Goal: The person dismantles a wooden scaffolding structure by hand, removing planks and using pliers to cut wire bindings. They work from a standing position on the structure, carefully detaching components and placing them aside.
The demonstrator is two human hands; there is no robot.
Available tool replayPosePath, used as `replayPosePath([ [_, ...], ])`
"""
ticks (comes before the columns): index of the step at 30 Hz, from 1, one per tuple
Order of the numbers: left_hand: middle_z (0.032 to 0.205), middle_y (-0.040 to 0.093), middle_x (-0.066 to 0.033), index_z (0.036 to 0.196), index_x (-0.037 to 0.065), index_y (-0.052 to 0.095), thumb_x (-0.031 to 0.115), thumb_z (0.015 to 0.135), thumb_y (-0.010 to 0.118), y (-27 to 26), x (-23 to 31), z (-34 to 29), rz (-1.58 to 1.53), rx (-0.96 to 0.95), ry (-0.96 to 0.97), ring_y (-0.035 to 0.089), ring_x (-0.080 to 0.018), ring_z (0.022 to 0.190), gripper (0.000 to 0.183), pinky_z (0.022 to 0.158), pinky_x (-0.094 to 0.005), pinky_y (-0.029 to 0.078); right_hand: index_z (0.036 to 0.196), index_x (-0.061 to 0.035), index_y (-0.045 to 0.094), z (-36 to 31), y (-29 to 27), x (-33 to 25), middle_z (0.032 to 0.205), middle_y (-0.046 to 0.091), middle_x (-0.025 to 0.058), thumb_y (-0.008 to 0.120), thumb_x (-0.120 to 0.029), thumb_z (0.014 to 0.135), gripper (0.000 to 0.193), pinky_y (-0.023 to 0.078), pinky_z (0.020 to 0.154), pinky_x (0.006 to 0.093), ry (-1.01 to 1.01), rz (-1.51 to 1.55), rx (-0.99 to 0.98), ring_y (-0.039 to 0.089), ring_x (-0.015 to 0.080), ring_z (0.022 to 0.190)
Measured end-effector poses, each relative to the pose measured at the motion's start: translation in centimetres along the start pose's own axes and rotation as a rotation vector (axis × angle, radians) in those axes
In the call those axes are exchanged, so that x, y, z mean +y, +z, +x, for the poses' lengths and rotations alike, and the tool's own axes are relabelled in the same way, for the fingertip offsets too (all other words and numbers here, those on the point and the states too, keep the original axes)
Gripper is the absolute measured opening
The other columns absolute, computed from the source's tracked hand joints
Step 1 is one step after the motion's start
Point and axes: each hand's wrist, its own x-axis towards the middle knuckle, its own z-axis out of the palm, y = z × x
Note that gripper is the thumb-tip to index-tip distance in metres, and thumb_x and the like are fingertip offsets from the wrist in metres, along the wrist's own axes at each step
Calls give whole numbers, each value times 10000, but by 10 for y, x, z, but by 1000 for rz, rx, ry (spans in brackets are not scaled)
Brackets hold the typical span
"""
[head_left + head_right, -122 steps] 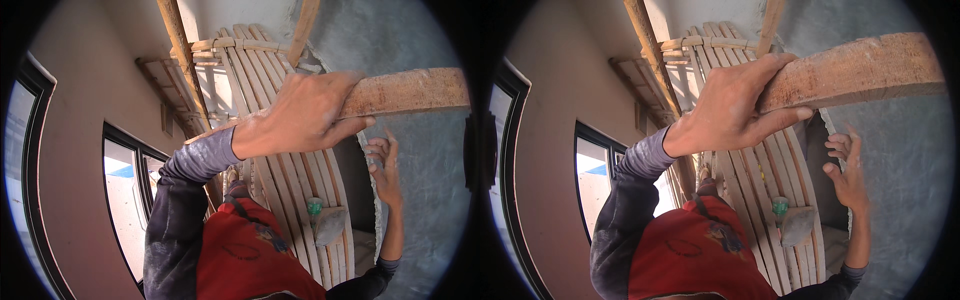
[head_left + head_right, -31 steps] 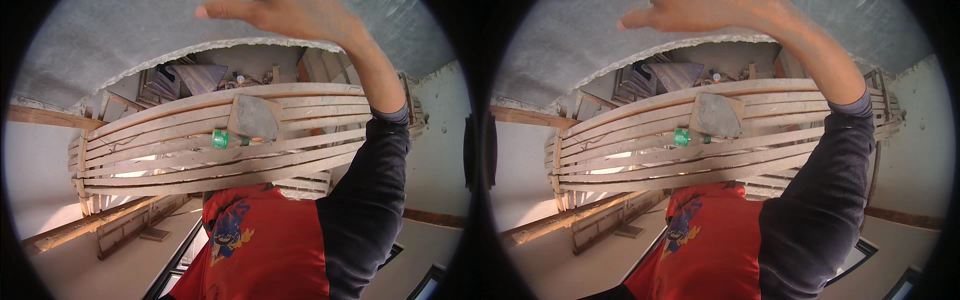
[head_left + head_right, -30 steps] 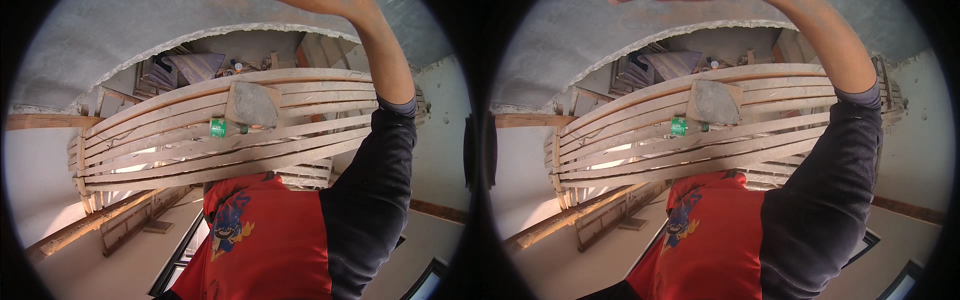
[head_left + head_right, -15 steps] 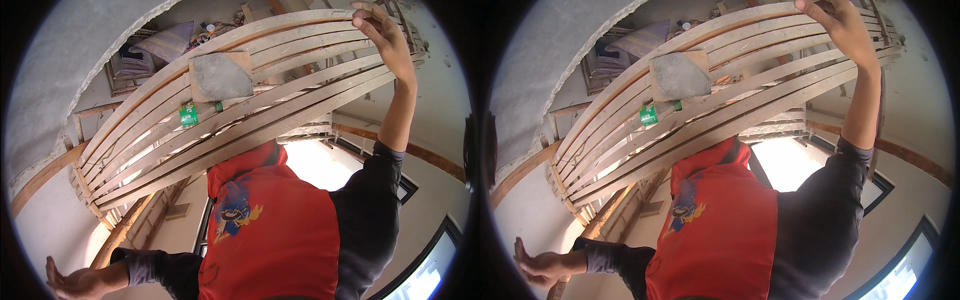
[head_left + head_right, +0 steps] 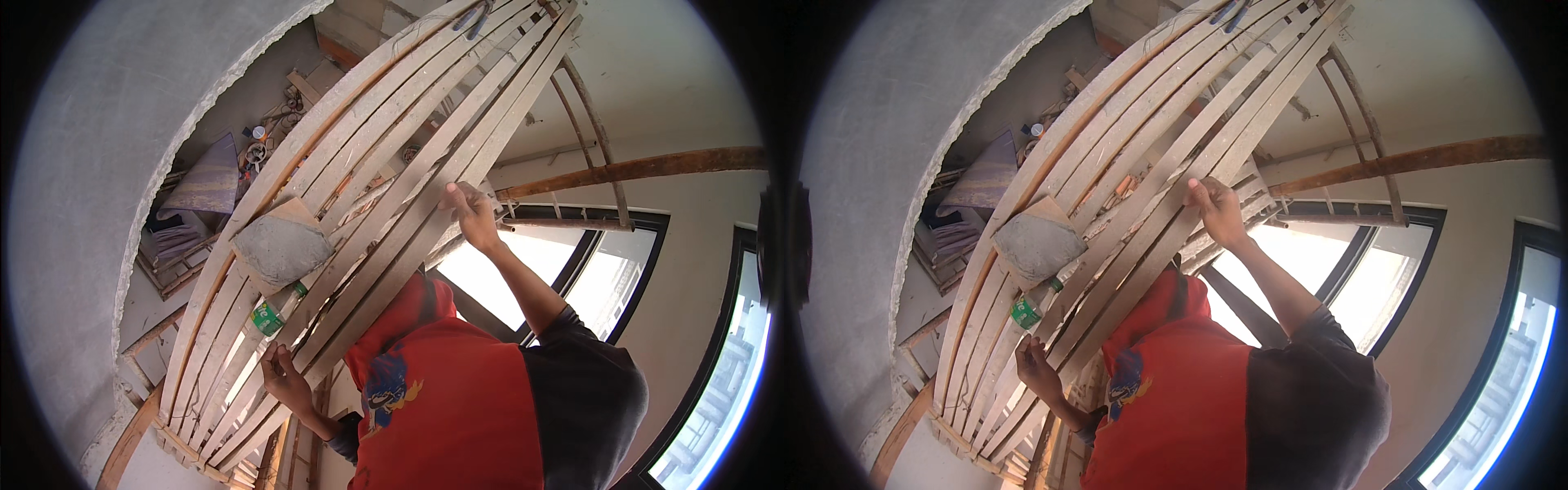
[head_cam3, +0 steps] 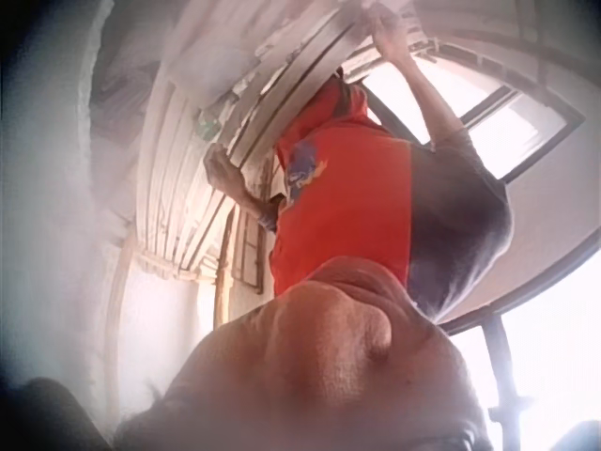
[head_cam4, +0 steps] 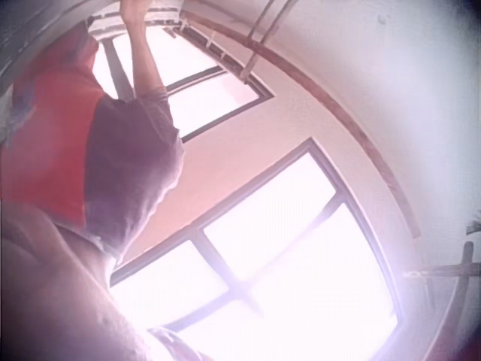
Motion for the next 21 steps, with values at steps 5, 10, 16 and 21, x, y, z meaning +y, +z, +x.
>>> replayPosePath([
  [5,870,649,-124,1038,-51,599,114,924,543,-4,6,7,-7,-56,75,614,-170,779,208,704,-292,504,663,55,575,-5,3,7,686,551,102,489,-324,971,496,434,591,298,-257,-51,201,545,161,631],
  [10,860,643,-106,1056,-35,596,113,921,549,-12,12,18,-64,-133,74,605,-160,777,205,695,-281,490,667,55,580,-17,-10,38,660,556,97,479,-286,978,472,435,607,291,-156,-40,403,547,154,621],
  [16,875,653,-103,1053,-24,601,141,910,580,-3,18,40,-68,-367,273,612,-160,788,219,719,-279,482,670,37,601,-72,-5,95,670,568,123,471,-332,972,494,443,626,327,-5,-74,536,570,202,625],
  [21,908,666,-125,1059,-16,605,159,885,607,20,32,37,-119,-557,266,630,-194,811,247,730,-320,482,841,9,638,-141,-21,198,699,620,115,496,-336,957,391,496,549,312,263,-562,242,619,182,576],
])
